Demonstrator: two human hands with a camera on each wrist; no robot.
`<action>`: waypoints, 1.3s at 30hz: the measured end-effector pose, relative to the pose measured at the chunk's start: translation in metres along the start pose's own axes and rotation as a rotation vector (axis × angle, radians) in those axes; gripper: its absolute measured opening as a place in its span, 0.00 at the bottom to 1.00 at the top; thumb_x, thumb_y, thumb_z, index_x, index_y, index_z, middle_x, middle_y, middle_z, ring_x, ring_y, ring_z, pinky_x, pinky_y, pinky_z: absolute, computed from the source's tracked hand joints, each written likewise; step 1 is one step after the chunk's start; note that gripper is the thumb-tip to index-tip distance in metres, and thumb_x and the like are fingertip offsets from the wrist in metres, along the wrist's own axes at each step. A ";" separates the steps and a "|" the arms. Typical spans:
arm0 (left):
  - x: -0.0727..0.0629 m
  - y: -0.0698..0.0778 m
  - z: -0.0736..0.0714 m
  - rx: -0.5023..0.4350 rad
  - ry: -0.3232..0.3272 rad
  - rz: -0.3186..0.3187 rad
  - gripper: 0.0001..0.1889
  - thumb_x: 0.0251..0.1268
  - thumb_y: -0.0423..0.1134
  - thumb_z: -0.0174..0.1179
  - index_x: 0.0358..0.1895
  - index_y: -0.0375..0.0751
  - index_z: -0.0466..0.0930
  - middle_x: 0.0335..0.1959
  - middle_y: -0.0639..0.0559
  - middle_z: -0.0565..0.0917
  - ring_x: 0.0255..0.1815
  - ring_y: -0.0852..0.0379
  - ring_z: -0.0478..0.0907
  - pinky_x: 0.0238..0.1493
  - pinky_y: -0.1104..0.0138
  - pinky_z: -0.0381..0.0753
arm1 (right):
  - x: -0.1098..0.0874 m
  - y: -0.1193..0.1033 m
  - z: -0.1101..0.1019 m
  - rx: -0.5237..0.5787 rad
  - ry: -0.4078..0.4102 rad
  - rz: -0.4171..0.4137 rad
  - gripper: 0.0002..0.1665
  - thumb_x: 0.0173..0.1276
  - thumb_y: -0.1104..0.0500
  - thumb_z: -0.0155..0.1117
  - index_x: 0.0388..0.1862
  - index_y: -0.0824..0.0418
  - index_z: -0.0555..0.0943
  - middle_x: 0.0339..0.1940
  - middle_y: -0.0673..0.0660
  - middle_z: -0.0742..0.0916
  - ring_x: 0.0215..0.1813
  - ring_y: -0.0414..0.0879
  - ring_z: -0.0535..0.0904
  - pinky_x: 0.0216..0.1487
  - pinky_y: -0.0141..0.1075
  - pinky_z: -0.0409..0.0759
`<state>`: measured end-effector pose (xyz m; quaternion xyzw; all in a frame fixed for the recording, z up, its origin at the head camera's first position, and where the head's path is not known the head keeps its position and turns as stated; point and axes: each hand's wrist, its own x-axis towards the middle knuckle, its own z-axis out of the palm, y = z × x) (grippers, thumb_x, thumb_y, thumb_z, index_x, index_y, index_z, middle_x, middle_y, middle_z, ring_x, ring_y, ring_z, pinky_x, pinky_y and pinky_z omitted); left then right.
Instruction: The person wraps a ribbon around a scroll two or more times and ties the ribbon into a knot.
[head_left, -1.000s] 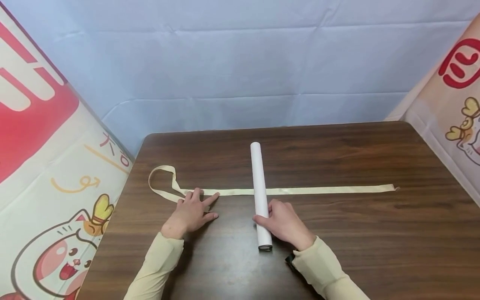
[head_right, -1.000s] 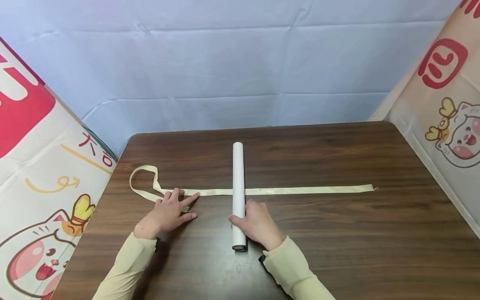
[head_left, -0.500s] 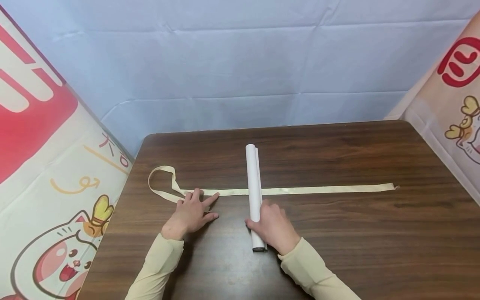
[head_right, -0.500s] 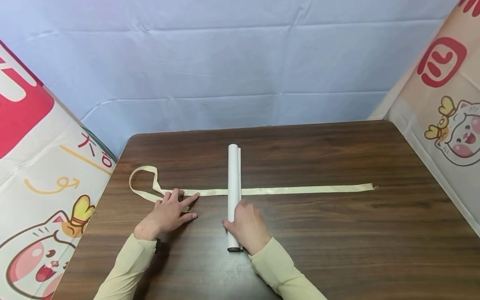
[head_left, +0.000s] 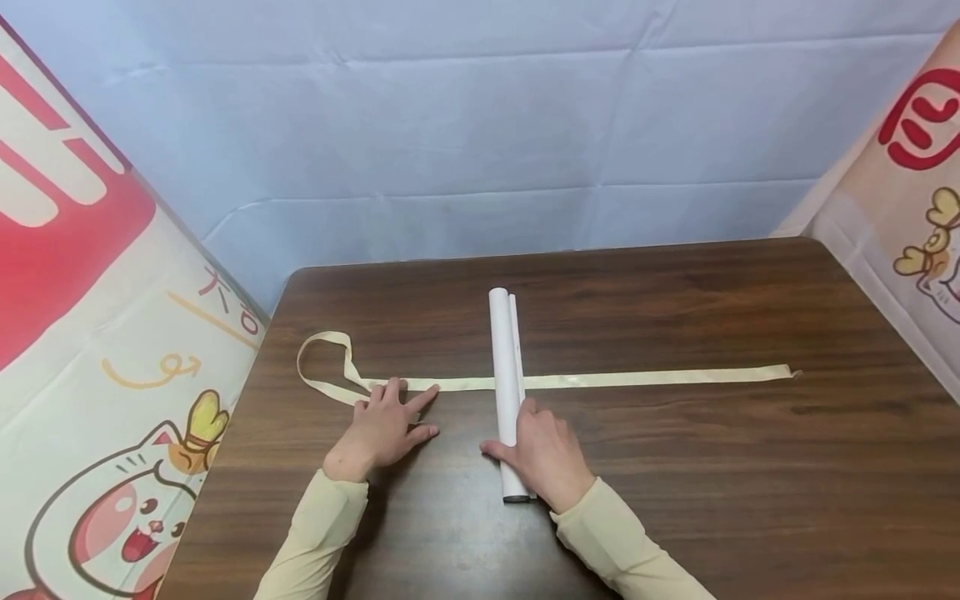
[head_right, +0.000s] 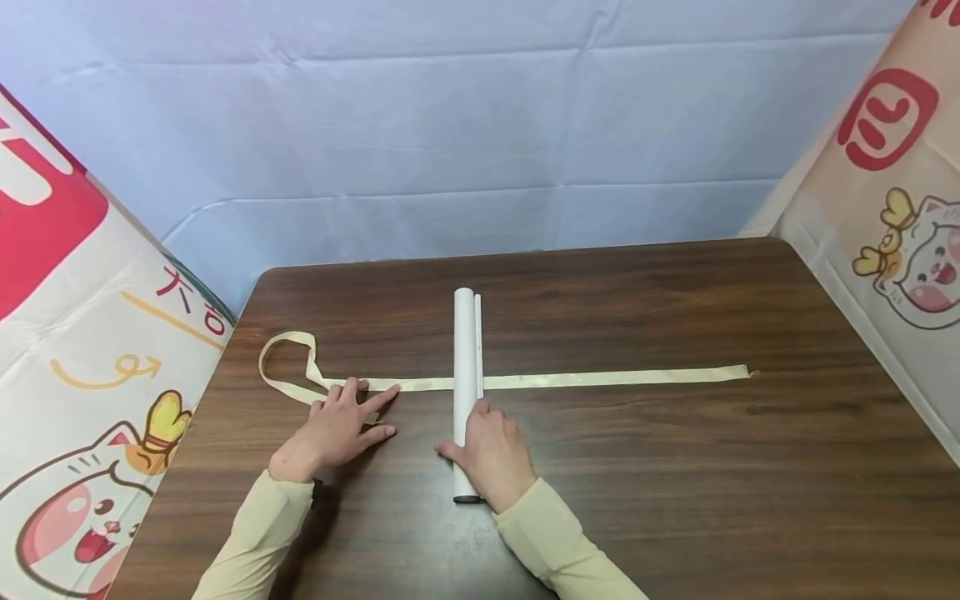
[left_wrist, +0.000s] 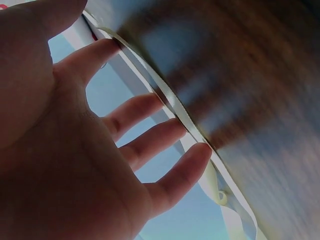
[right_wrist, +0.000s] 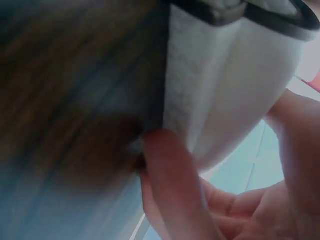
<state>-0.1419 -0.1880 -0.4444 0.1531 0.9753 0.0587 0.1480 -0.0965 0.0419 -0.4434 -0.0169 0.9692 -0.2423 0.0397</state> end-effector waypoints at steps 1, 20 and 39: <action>0.000 0.000 0.000 -0.004 0.000 -0.002 0.31 0.66 0.60 0.54 0.72 0.64 0.61 0.66 0.36 0.63 0.66 0.35 0.61 0.54 0.40 0.66 | 0.000 0.001 -0.001 0.009 -0.008 -0.003 0.36 0.48 0.35 0.74 0.33 0.64 0.71 0.17 0.54 0.75 0.17 0.47 0.73 0.17 0.37 0.69; -0.007 -0.023 -0.001 -0.185 0.055 0.039 0.36 0.66 0.59 0.56 0.74 0.54 0.59 0.70 0.37 0.60 0.70 0.36 0.59 0.59 0.37 0.61 | 0.030 0.121 -0.089 -0.126 -0.014 0.219 0.39 0.70 0.40 0.52 0.46 0.80 0.72 0.45 0.82 0.76 0.44 0.76 0.76 0.37 0.63 0.75; 0.005 -0.074 -0.014 0.033 0.295 -0.008 0.12 0.62 0.33 0.56 0.49 0.40 0.80 0.50 0.42 0.80 0.53 0.37 0.74 0.47 0.42 0.72 | 0.034 0.198 -0.121 -0.117 -0.170 0.472 0.55 0.64 0.27 0.49 0.49 0.85 0.71 0.52 0.92 0.62 0.50 0.84 0.63 0.36 0.64 0.72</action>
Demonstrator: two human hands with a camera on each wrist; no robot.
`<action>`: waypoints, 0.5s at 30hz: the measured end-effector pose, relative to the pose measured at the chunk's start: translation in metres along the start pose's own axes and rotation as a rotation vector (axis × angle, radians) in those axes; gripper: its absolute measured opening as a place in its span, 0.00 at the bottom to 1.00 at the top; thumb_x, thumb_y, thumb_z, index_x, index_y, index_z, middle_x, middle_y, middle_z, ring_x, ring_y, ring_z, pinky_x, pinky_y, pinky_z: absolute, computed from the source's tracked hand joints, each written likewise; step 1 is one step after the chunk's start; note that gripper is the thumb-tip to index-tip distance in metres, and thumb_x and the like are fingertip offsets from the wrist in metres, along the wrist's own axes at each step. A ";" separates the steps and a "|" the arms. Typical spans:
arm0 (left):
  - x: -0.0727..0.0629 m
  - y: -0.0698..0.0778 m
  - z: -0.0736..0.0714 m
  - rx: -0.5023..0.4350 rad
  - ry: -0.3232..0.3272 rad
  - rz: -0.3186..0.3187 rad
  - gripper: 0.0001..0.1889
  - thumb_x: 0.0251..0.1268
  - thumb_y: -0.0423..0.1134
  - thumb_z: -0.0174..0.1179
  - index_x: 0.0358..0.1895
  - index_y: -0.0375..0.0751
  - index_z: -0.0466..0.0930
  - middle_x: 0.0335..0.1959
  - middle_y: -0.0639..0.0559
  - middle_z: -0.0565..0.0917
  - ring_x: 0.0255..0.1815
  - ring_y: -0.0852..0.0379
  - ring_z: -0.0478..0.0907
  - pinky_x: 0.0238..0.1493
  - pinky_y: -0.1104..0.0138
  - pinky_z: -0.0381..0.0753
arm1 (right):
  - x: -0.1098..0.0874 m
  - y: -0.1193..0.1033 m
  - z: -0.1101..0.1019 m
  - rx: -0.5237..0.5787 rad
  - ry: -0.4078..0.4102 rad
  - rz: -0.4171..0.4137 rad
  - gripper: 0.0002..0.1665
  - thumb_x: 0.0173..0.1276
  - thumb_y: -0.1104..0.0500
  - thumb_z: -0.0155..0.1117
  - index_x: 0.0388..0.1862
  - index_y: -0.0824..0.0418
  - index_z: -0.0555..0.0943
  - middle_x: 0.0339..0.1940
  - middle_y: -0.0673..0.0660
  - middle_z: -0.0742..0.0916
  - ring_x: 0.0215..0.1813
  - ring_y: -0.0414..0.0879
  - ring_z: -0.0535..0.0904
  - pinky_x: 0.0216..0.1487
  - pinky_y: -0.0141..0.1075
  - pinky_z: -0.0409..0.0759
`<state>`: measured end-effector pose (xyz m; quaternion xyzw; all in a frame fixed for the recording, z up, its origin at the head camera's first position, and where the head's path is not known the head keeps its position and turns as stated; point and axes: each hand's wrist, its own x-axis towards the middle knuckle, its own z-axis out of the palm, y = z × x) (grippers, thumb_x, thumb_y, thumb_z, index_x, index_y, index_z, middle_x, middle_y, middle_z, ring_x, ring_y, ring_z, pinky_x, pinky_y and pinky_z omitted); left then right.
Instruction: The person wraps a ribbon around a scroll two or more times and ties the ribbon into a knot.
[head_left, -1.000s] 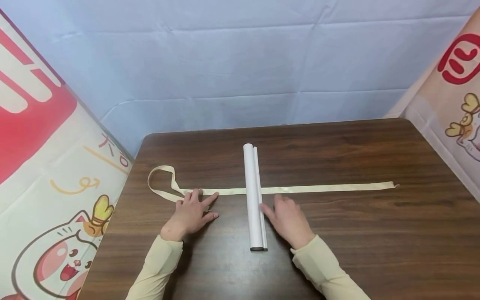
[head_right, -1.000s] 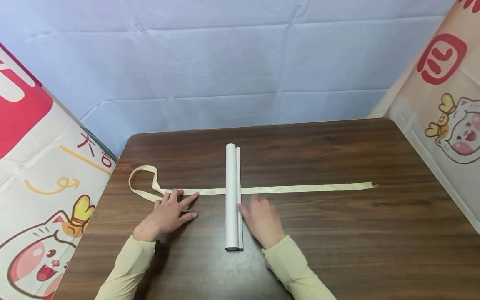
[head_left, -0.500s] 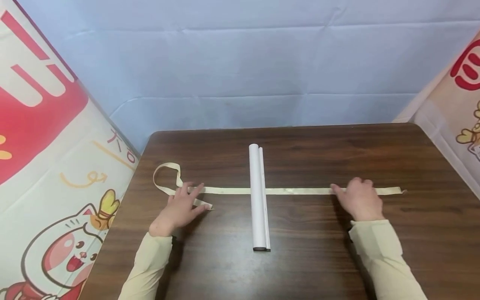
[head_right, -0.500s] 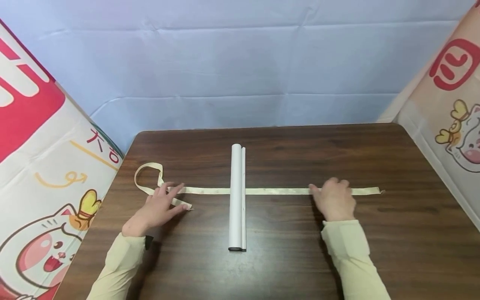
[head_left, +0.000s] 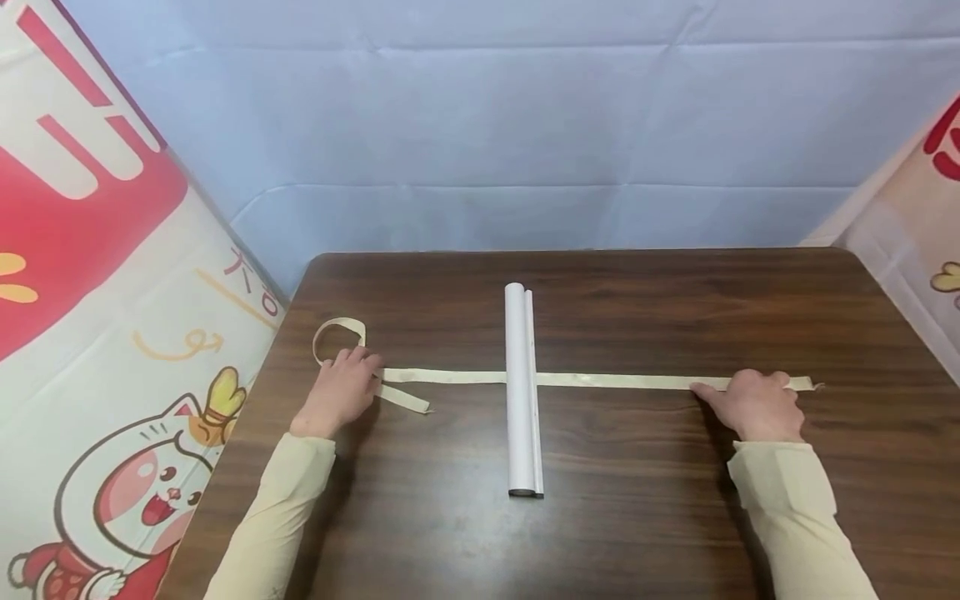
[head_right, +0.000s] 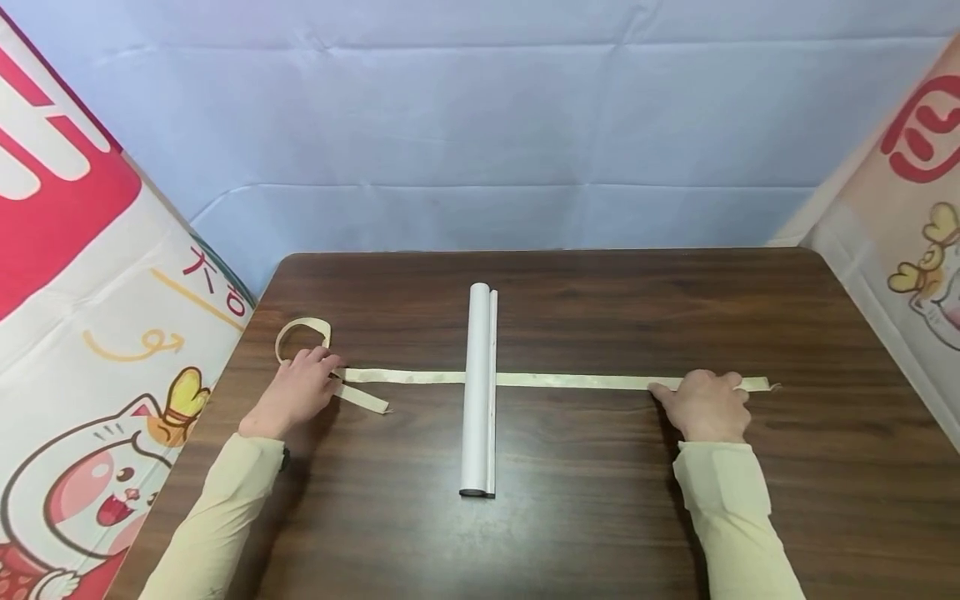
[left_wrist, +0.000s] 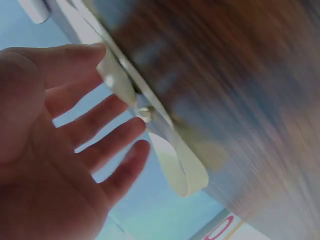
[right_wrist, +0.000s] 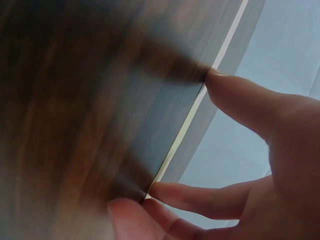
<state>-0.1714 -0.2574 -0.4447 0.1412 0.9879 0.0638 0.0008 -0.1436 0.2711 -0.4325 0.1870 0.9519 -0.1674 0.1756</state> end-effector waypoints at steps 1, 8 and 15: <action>0.001 -0.002 0.000 0.013 0.003 0.003 0.09 0.60 0.32 0.57 0.44 0.40 0.81 0.45 0.42 0.80 0.50 0.37 0.74 0.46 0.43 0.72 | 0.000 0.000 0.000 -0.003 0.000 -0.001 0.56 0.64 0.26 0.49 0.49 0.84 0.71 0.51 0.91 0.62 0.50 0.83 0.63 0.36 0.64 0.72; 0.005 -0.014 -0.009 0.054 -0.006 -0.009 0.02 0.56 0.32 0.55 0.29 0.40 0.77 0.33 0.46 0.75 0.43 0.40 0.73 0.43 0.46 0.70 | 0.003 0.003 -0.004 -0.031 0.003 -0.003 0.55 0.60 0.23 0.49 0.43 0.80 0.75 0.47 0.89 0.67 0.48 0.82 0.67 0.34 0.62 0.71; 0.007 -0.030 -0.019 0.007 0.045 -0.056 0.06 0.56 0.32 0.51 0.30 0.40 0.79 0.30 0.45 0.82 0.41 0.42 0.78 0.44 0.44 0.69 | 0.005 0.002 -0.009 -0.042 -0.032 0.001 0.56 0.62 0.26 0.51 0.49 0.82 0.73 0.50 0.90 0.67 0.48 0.81 0.67 0.34 0.62 0.71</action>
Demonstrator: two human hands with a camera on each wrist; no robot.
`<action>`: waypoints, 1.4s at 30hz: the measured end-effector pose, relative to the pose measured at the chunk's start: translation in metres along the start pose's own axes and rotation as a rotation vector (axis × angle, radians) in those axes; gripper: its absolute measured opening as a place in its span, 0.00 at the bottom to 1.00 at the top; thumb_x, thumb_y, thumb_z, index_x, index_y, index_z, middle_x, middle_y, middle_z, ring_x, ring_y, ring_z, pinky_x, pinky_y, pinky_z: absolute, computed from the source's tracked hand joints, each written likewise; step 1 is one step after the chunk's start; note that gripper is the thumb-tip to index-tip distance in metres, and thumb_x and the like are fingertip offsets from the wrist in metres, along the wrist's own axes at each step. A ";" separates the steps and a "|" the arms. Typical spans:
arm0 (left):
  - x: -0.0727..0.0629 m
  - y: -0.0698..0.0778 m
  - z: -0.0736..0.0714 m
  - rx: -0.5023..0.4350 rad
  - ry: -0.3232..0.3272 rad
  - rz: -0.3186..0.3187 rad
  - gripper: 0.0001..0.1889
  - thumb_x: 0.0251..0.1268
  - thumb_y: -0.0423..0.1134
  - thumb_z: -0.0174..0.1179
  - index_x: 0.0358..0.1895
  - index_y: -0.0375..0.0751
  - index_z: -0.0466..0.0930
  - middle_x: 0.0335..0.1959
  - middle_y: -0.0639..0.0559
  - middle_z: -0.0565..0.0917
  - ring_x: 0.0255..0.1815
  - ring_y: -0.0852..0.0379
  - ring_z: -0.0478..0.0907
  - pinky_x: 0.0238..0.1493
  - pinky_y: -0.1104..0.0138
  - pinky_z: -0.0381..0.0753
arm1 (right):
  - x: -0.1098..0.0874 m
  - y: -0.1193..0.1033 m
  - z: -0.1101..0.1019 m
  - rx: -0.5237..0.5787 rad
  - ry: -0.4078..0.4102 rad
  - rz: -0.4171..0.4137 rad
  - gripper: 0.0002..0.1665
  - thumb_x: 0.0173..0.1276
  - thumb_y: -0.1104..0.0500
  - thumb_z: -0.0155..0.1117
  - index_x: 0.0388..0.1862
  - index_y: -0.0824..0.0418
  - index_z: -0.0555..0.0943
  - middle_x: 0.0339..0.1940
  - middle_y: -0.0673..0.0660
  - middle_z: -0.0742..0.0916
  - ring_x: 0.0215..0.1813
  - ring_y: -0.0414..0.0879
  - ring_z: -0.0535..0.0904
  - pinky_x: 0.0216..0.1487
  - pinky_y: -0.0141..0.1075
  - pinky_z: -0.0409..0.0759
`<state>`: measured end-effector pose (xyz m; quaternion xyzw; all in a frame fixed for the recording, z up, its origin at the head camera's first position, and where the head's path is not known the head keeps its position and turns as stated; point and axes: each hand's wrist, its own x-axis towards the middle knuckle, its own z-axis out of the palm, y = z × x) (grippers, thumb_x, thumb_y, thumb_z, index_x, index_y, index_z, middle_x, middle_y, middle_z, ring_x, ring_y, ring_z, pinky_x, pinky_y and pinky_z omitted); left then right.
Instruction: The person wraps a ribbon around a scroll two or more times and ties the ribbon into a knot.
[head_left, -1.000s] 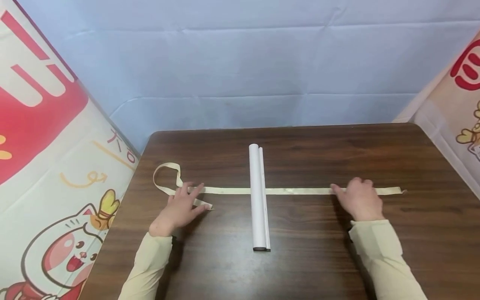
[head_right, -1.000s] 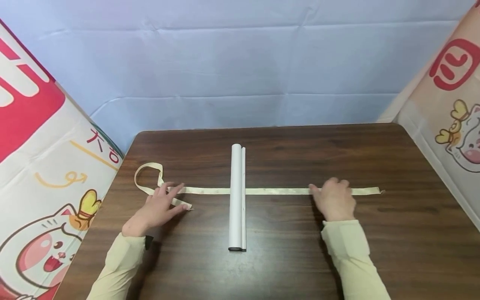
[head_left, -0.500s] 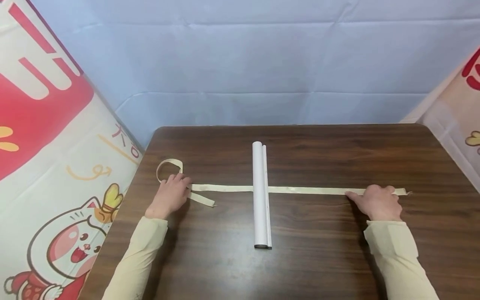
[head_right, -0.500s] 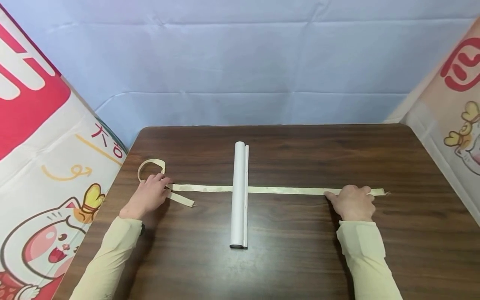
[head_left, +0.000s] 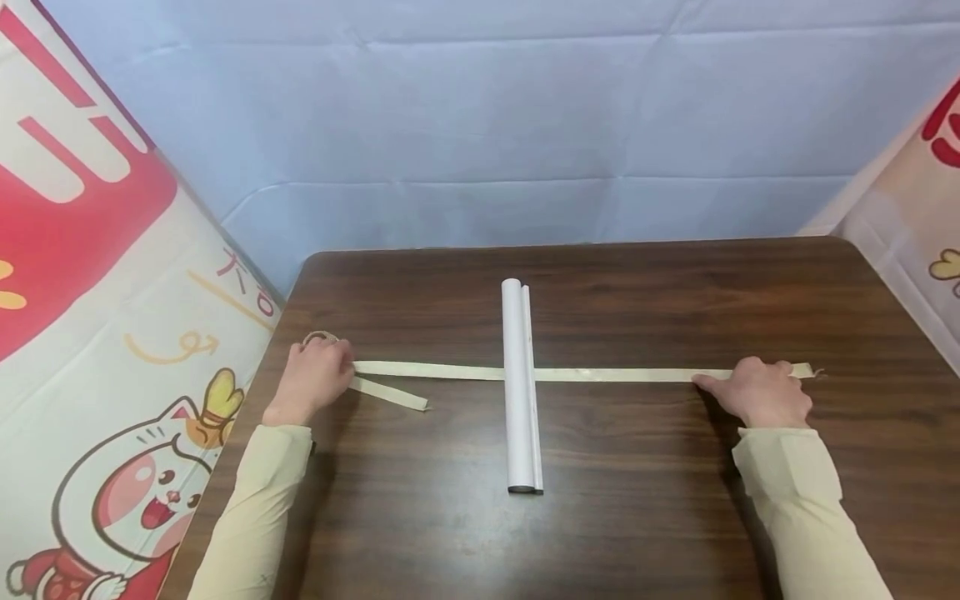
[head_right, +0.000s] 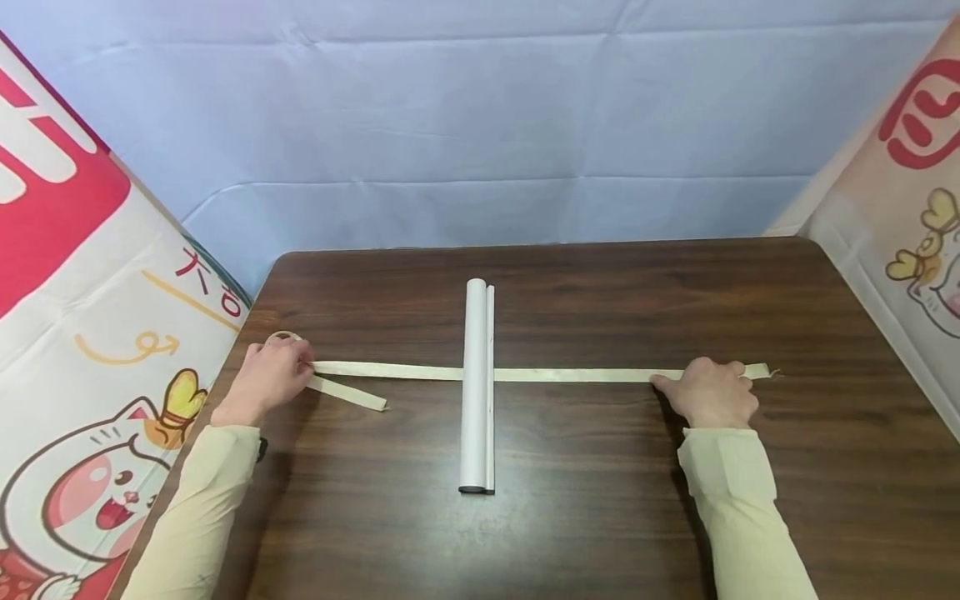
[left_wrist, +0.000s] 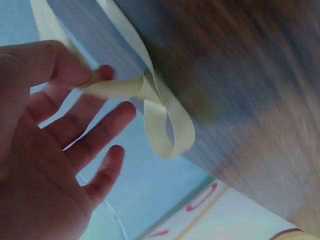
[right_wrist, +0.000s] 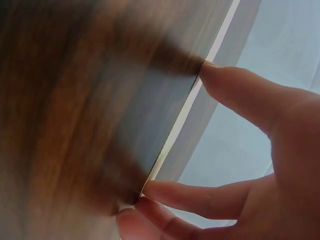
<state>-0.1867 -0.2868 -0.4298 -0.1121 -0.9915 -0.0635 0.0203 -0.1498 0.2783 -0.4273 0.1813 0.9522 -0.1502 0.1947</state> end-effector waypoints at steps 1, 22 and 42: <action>0.000 -0.003 -0.002 -0.015 0.007 -0.010 0.07 0.56 0.31 0.50 0.31 0.40 0.80 0.31 0.45 0.83 0.42 0.41 0.78 0.46 0.44 0.68 | 0.000 0.000 -0.001 -0.001 -0.003 0.000 0.55 0.62 0.26 0.51 0.49 0.82 0.73 0.50 0.89 0.67 0.48 0.81 0.68 0.35 0.62 0.71; -0.020 -0.043 -0.038 -0.018 0.236 -0.248 0.09 0.55 0.29 0.50 0.32 0.32 0.81 0.33 0.33 0.82 0.38 0.30 0.77 0.36 0.38 0.70 | 0.010 0.006 -0.005 -0.039 0.027 0.018 0.48 0.65 0.34 0.52 0.52 0.83 0.69 0.51 0.89 0.68 0.51 0.79 0.67 0.38 0.64 0.72; -0.036 -0.073 -0.062 -0.397 0.231 -0.595 0.19 0.67 0.37 0.42 0.47 0.32 0.81 0.48 0.32 0.81 0.43 0.42 0.74 0.38 0.60 0.66 | 0.008 0.021 -0.010 -0.032 0.099 -0.041 0.28 0.66 0.49 0.49 0.41 0.77 0.76 0.39 0.82 0.78 0.36 0.78 0.76 0.26 0.59 0.72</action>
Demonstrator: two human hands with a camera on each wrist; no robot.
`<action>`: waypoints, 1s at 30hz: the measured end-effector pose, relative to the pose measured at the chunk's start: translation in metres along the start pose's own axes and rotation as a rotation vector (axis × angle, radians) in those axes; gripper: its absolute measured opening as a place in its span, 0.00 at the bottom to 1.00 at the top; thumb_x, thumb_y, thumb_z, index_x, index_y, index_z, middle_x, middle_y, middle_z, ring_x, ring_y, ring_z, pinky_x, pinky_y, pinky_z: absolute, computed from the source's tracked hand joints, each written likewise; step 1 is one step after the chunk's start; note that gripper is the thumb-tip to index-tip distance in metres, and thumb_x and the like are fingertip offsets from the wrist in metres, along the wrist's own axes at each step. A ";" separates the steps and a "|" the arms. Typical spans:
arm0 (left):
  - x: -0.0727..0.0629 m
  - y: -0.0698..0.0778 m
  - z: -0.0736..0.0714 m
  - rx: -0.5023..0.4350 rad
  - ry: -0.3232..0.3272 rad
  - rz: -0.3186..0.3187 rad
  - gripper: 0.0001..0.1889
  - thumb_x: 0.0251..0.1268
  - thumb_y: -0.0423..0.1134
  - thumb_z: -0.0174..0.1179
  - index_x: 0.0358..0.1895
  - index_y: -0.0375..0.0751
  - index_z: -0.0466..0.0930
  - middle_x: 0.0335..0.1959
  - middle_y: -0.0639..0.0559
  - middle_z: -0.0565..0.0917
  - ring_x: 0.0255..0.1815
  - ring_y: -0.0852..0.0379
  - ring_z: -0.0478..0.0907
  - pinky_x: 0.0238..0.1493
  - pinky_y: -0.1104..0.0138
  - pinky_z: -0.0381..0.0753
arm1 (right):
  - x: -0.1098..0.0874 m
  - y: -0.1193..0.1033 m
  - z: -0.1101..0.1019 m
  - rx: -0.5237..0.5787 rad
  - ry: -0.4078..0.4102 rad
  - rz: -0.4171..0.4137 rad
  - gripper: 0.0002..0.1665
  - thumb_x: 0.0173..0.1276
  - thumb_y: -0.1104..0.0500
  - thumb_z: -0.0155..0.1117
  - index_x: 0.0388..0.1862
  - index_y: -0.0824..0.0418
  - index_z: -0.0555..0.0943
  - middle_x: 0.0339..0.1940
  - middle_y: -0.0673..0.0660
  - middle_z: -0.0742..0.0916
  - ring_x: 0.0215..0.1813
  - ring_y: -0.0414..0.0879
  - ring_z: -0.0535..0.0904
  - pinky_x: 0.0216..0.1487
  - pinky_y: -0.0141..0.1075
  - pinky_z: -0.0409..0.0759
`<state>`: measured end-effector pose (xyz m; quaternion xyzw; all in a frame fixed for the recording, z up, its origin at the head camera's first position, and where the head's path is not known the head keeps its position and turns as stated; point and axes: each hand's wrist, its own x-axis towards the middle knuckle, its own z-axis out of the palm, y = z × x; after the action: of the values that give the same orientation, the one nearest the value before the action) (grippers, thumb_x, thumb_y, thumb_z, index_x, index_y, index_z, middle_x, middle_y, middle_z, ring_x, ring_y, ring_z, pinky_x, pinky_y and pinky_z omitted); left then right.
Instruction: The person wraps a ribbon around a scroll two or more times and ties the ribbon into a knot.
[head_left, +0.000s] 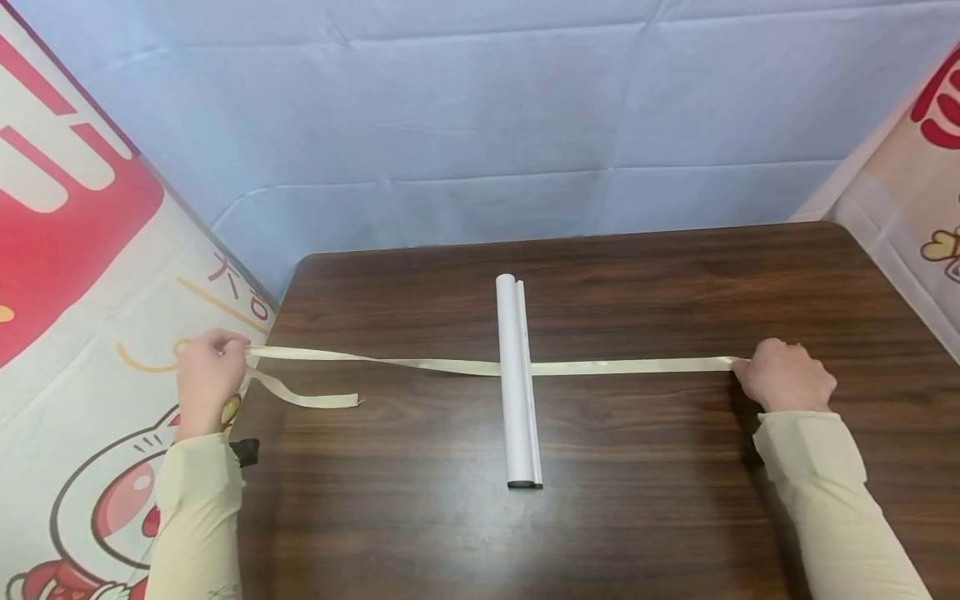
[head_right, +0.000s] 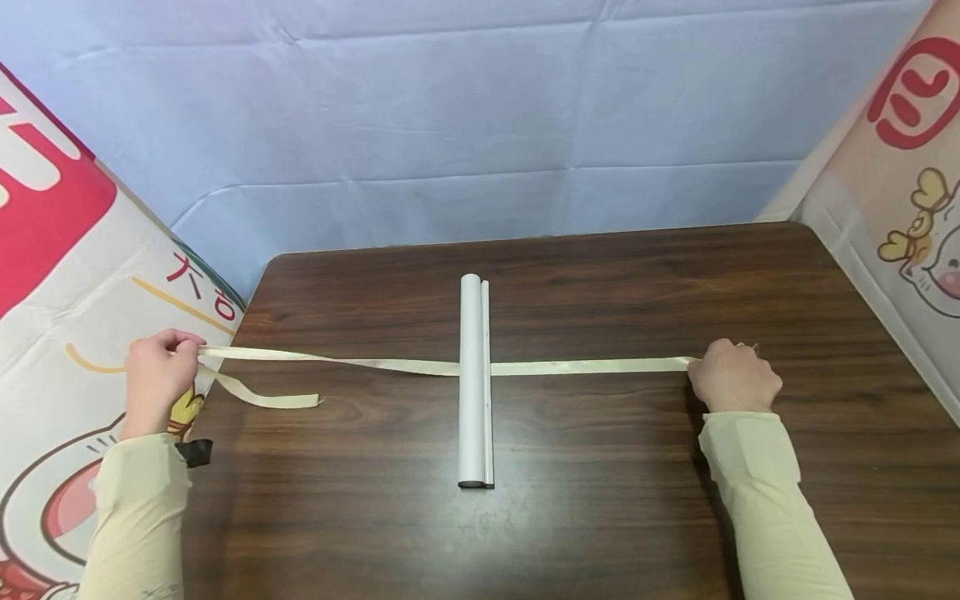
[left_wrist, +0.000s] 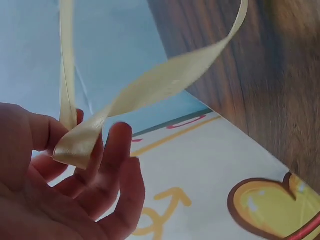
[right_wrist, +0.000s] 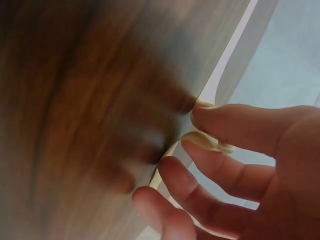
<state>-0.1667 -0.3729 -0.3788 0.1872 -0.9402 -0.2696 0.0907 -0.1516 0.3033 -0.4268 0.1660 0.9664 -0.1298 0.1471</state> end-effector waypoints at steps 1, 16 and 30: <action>0.001 -0.001 -0.001 -0.014 0.004 -0.013 0.19 0.67 0.37 0.42 0.47 0.31 0.81 0.47 0.32 0.81 0.42 0.43 0.74 0.37 0.61 0.67 | 0.000 0.003 -0.001 0.002 0.003 0.001 0.29 0.66 0.48 0.49 0.41 0.76 0.76 0.40 0.83 0.78 0.36 0.79 0.75 0.26 0.59 0.71; 0.007 -0.013 -0.011 -0.437 -0.160 -0.234 0.10 0.69 0.36 0.41 0.37 0.51 0.74 0.17 0.65 0.78 0.20 0.67 0.78 0.21 0.71 0.75 | -0.002 0.033 -0.015 0.049 0.031 0.052 0.25 0.67 0.49 0.47 0.28 0.71 0.75 0.29 0.79 0.78 0.32 0.76 0.76 0.22 0.54 0.70; 0.006 -0.025 -0.013 -0.717 -0.026 -0.453 0.08 0.69 0.36 0.46 0.30 0.41 0.70 0.14 0.58 0.77 0.12 0.62 0.76 0.17 0.71 0.77 | -0.002 0.033 -0.022 0.239 0.177 0.142 0.22 0.66 0.55 0.41 0.49 0.71 0.69 0.47 0.82 0.73 0.46 0.81 0.69 0.35 0.60 0.68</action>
<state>-0.1611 -0.4011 -0.3808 0.3423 -0.7231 -0.5950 0.0767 -0.1431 0.3392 -0.4125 0.2609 0.9392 -0.2179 0.0496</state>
